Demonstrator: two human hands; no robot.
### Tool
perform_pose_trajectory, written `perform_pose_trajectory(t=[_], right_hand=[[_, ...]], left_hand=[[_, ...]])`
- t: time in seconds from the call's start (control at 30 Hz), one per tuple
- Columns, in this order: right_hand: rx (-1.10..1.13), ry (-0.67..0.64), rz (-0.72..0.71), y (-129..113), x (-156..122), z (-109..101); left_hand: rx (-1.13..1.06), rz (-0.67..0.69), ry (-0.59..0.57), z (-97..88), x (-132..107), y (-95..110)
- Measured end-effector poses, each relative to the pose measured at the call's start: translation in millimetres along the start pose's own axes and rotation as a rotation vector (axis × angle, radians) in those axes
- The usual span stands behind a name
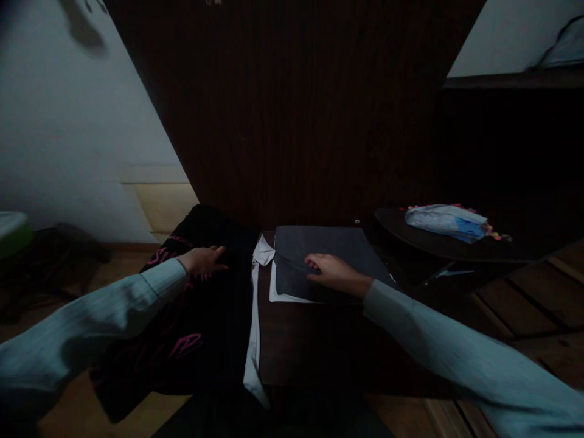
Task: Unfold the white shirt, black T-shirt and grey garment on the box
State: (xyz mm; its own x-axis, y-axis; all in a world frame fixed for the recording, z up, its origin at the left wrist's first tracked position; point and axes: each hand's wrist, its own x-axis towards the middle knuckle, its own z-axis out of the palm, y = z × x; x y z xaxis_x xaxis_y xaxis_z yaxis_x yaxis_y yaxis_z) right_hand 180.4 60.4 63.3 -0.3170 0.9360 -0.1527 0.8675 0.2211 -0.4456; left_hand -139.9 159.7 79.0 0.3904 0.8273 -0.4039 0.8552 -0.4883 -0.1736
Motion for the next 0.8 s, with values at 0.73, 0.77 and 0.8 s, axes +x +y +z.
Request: perform_pose_trajectory(t=[0.73,0.77,0.8], right_hand=[[-0.483,0.055,-0.054,21,-47,61],[-0.481,0.056,-0.058,21,-46,60],[-0.479,0.055,-0.060,20,-46,60]], left_hand=[[-0.926,-0.521,0.148,53.5,59,-13],[-0.974,-0.501,0.165,51.3,58,-14],[-1.018,-0.482,0.190,47.6,58,-14]])
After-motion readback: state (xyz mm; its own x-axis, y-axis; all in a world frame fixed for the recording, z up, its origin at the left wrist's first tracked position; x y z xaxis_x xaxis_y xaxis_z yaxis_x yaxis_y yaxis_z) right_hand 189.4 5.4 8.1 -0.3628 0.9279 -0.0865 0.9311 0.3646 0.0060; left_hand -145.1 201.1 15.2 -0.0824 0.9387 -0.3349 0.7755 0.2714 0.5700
